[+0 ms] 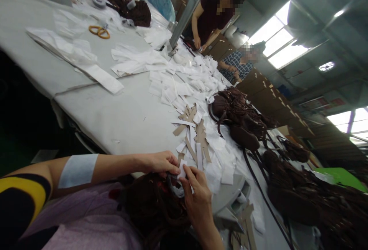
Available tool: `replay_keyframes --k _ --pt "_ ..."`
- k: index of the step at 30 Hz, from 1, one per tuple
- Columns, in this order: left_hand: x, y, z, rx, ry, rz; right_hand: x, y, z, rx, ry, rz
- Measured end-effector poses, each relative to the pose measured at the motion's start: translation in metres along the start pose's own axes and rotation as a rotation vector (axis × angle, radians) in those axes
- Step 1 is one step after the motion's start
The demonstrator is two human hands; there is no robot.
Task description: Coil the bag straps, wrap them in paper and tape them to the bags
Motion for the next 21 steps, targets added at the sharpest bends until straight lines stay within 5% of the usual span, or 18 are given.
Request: replay_keyframes --k 11,21 --pt "0.001 -0.005 0.008 0.071 0.003 0.166 -0.004 0.0 -0.003 0.075 0.122 -0.067" --pt "0.0 -0.017 0.002 -0.058 -0.293 0.252 -0.018 -0.022 0.001 0.152 0.343 -0.187"
Point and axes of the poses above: each hand's wrist, its own y-axis away from the middle knuckle, its own x-axis out of the back of the hand, z = x × y, the point moved 5 cm from there along -y, towards the middle knuckle, and after that the axes turned 7 degrees about -x, right-handed, at the moved point
